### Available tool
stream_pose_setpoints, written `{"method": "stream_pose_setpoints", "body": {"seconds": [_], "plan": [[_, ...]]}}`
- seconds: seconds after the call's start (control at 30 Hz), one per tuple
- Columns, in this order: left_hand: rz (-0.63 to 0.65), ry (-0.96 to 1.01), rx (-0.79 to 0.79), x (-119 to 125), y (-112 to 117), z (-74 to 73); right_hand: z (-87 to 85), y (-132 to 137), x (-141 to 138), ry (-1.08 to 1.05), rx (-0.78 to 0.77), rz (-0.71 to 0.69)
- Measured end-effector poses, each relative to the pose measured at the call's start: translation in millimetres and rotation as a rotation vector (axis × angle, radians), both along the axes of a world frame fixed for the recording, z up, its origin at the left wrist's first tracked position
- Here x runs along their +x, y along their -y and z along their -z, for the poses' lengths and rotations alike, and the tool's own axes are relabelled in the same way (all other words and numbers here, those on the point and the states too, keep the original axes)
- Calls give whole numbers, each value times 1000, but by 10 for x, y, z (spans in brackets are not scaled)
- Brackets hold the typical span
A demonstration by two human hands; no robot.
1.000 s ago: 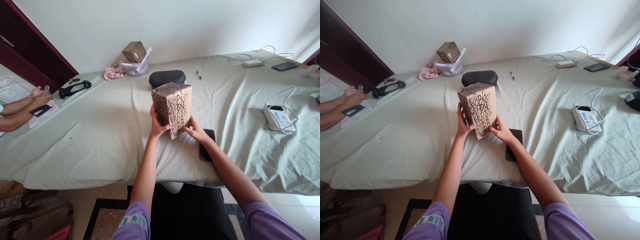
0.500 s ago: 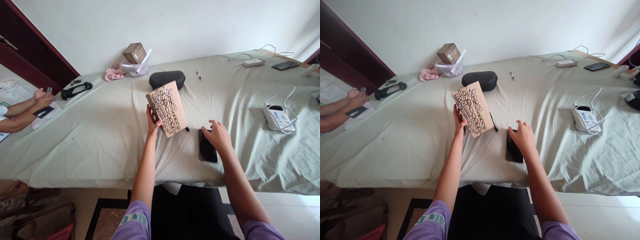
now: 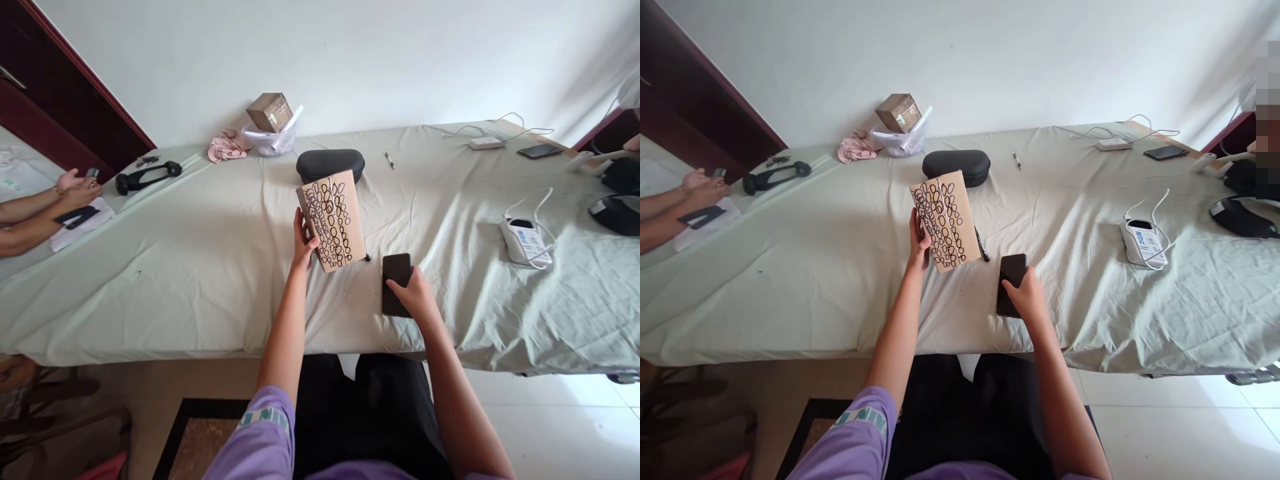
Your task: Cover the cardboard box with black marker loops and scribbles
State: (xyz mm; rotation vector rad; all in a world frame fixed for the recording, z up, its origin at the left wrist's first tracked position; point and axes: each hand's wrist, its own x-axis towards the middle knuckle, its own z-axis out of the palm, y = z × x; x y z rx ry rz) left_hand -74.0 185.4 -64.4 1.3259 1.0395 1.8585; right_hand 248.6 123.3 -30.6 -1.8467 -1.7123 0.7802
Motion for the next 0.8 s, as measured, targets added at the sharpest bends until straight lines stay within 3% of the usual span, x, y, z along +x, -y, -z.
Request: {"method": "stream_pose_setpoints", "body": {"seconds": [0.13,0.33,0.43,0.6,0.8], "plan": [[26,31,18,-7,-25,16,11,150,-66,-473,-17,-63],[36,44,1,4,-47,-5,-4,409,-260,-1087,-94,151],[38,46,4,28,-25,-50,-12,418,-302,-1191,-157,134],[44,49,19,61,12,-97,10,264,-270,-1175,-237,177],[60,34,0,40,-14,-60,-19,204,-241,-1281,-245,-37]]}}
